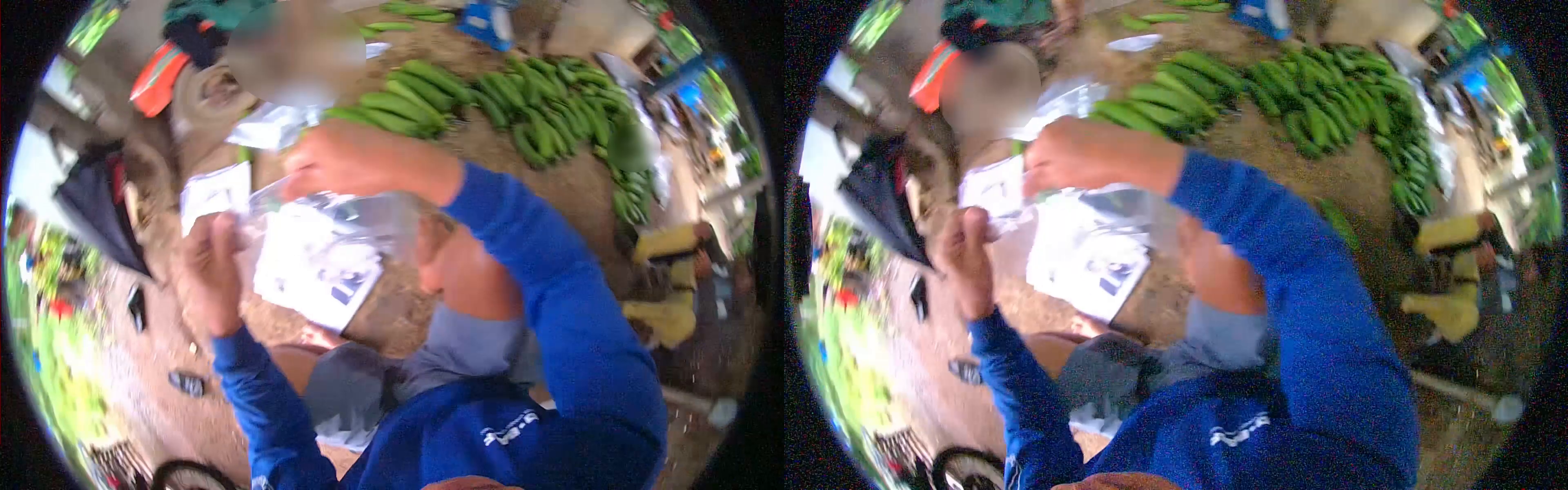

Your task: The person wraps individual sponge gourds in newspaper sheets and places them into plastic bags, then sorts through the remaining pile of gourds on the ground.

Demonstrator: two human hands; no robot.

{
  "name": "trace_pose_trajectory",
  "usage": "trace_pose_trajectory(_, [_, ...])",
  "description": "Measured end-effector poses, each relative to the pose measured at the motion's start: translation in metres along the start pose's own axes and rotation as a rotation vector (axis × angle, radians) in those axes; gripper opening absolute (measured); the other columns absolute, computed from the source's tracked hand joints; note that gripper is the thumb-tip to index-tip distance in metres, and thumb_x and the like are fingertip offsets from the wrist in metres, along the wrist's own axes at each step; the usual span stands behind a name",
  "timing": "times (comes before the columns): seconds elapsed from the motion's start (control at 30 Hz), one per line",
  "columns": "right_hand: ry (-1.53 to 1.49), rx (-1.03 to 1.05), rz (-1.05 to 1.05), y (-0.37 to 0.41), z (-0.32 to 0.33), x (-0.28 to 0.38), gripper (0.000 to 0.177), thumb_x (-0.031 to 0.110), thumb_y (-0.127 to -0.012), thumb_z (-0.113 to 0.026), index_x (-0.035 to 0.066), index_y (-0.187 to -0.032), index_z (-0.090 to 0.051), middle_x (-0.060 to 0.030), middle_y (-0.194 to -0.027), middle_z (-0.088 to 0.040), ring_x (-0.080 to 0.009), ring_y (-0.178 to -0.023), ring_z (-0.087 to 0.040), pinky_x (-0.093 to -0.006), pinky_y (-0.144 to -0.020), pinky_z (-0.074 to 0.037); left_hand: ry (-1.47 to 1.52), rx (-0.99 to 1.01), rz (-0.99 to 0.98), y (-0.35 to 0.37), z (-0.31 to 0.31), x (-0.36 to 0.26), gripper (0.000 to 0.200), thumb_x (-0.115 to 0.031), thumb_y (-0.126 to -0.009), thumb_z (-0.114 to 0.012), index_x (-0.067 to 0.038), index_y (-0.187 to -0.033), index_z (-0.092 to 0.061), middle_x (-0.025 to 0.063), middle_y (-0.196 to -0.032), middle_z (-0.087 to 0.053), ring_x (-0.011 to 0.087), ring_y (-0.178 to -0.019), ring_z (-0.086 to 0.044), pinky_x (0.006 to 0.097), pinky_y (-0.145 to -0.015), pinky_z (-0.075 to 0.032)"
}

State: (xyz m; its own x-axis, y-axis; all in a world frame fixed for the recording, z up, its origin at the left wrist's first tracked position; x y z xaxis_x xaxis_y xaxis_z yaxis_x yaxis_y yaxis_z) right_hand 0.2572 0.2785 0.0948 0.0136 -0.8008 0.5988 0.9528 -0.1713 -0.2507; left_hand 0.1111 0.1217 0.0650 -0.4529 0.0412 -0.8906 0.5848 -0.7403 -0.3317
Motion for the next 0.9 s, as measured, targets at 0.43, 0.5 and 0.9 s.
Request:
trace_pose_trajectory(0.43, [-0.262,-0.059,-0.177,-0.013,-0.004,-0.018,0.021,0.023,-0.094,-0.07,0.003,-0.097,-0.072,-0.0069,-0.076,-0.068,-0.0118,-0.068,-0.06,-0.0303,-0.064,-0.049,0.148,-0.089,0.081,-0.006,0.019,0.01,0.025,-0.026,-0.099,-0.068,-0.002,-0.101,-0.069,-0.0017,-0.081,-0.063,0.0063,-0.072,-0.053,0.022,-0.066,-0.043])
trace_pose_trajectory(0.5, [-0.32,-0.102,-0.117,-0.012,-0.005,-0.023,0.021,0.023,-0.093,-0.071,0.003,-0.098,-0.072,-0.0069,-0.076,-0.069,-0.0119,-0.068,-0.06,-0.0303,-0.064,-0.049,0.196,-0.09,0.041,-0.008,0.019,0.009,0.024,-0.021,-0.101,-0.065,0.0,-0.113,-0.067,0.0012,-0.09,-0.067,0.0086,-0.08,-0.059,0.0232,-0.075,-0.048])
trace_pose_trajectory(0.9, [-0.258,0.113,-0.052,-0.006,-0.029,-0.018,0.025,0.018,-0.086,-0.074,-0.001,-0.102,-0.07,-0.0124,-0.092,-0.074,-0.0186,-0.073,-0.069,-0.0359,-0.066,-0.054,-0.014,-0.262,-0.148,-0.011,0.021,0.005,0.021,-0.013,-0.1,-0.064,0.002,-0.114,-0.065,0.0058,-0.1,-0.066,0.0136,-0.092,-0.063,0.0264,-0.086,-0.051])
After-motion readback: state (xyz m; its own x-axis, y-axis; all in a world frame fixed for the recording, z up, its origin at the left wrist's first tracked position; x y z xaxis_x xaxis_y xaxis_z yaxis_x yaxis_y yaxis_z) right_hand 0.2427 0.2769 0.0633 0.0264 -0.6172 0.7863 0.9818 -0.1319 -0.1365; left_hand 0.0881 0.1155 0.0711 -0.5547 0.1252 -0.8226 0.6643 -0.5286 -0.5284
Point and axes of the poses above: each hand's wrist, its own y-axis away from the middle knuckle, its own z-axis out of the back of the hand, x = y × z, the point moved 8 cm from there along -y, towards the middle knuckle
